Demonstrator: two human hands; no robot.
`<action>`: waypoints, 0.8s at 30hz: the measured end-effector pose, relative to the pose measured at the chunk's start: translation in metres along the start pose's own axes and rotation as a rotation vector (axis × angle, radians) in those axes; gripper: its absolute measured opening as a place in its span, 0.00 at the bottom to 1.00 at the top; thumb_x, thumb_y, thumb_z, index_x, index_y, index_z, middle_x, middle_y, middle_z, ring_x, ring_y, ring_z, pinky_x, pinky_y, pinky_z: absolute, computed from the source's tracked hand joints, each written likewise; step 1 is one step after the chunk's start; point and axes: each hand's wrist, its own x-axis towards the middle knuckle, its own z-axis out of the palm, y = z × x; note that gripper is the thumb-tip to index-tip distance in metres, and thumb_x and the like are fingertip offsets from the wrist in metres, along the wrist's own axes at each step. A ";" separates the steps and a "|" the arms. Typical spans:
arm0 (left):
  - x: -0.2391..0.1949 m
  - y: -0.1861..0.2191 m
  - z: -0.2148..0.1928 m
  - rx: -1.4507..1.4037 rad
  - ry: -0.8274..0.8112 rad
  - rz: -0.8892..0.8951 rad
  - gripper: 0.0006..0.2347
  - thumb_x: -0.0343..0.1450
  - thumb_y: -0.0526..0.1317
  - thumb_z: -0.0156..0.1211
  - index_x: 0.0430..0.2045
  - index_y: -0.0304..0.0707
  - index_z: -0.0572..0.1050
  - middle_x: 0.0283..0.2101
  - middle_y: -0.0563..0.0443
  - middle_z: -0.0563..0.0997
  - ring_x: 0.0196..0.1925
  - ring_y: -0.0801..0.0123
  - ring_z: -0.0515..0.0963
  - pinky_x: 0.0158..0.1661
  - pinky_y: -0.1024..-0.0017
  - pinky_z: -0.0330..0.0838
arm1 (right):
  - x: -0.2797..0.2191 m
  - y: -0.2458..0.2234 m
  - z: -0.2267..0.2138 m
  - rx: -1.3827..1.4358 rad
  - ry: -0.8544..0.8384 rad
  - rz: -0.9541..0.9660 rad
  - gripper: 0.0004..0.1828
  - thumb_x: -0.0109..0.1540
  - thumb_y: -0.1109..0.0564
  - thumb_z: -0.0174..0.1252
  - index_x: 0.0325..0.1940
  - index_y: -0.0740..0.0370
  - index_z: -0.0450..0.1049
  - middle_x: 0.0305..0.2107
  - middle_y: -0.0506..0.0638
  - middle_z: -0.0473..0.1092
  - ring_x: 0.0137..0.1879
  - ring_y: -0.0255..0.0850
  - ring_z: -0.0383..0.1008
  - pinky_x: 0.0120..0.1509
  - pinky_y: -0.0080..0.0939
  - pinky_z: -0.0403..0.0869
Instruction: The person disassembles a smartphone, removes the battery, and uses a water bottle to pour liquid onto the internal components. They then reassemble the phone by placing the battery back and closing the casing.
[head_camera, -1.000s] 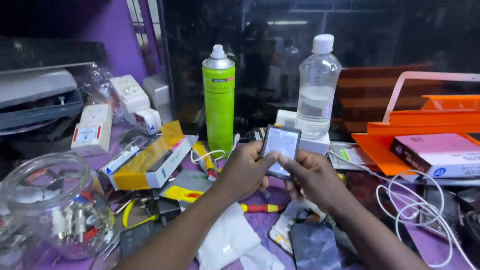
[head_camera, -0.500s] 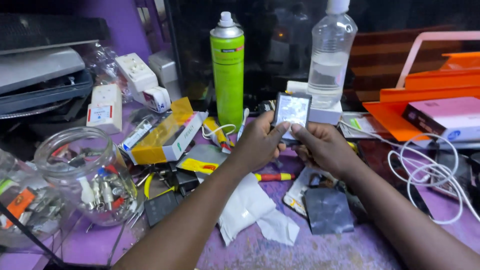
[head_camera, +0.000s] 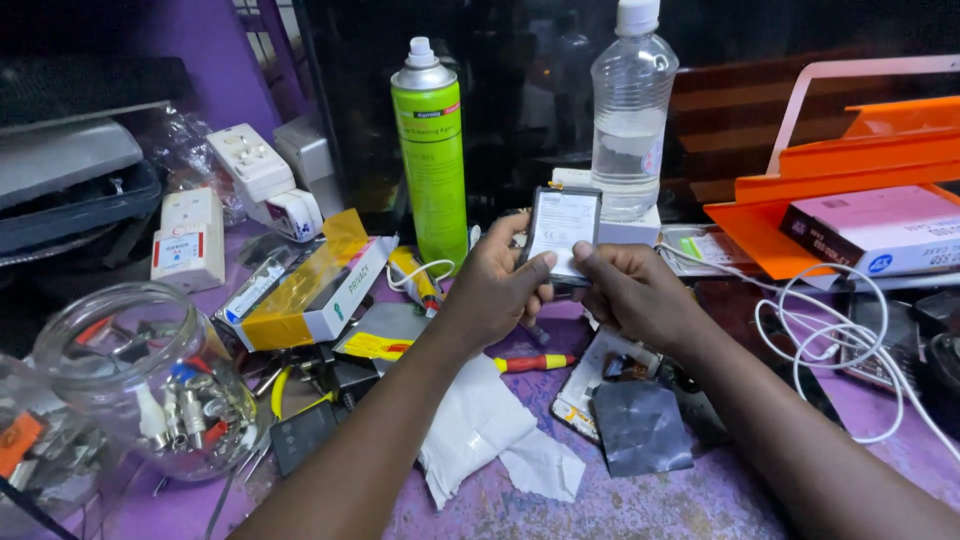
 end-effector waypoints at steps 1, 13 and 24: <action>0.000 0.006 -0.003 0.005 -0.003 0.016 0.21 0.75 0.36 0.56 0.61 0.22 0.61 0.23 0.41 0.79 0.17 0.71 0.77 0.15 0.75 0.76 | 0.005 0.003 -0.007 -0.005 0.000 -0.016 0.30 0.74 0.48 0.52 0.17 0.59 0.64 0.05 0.53 0.58 0.09 0.35 0.57 0.11 0.31 0.57; 0.027 0.052 0.002 -0.117 0.244 -0.334 0.30 0.75 0.40 0.53 0.76 0.44 0.53 0.29 0.45 0.76 0.24 0.71 0.73 0.26 0.70 0.70 | 0.005 -0.047 -0.055 -0.475 0.679 -0.461 0.07 0.70 0.59 0.60 0.50 0.60 0.70 0.40 0.48 0.66 0.48 0.37 0.68 0.55 0.37 0.71; 0.063 0.028 -0.004 0.257 0.066 -0.393 0.35 0.73 0.40 0.61 0.72 0.23 0.49 0.25 0.37 0.82 0.17 0.62 0.81 0.15 0.67 0.80 | 0.011 -0.040 -0.047 -0.374 0.568 -0.131 0.34 0.60 0.54 0.70 0.66 0.66 0.65 0.57 0.70 0.69 0.70 0.67 0.66 0.69 0.62 0.71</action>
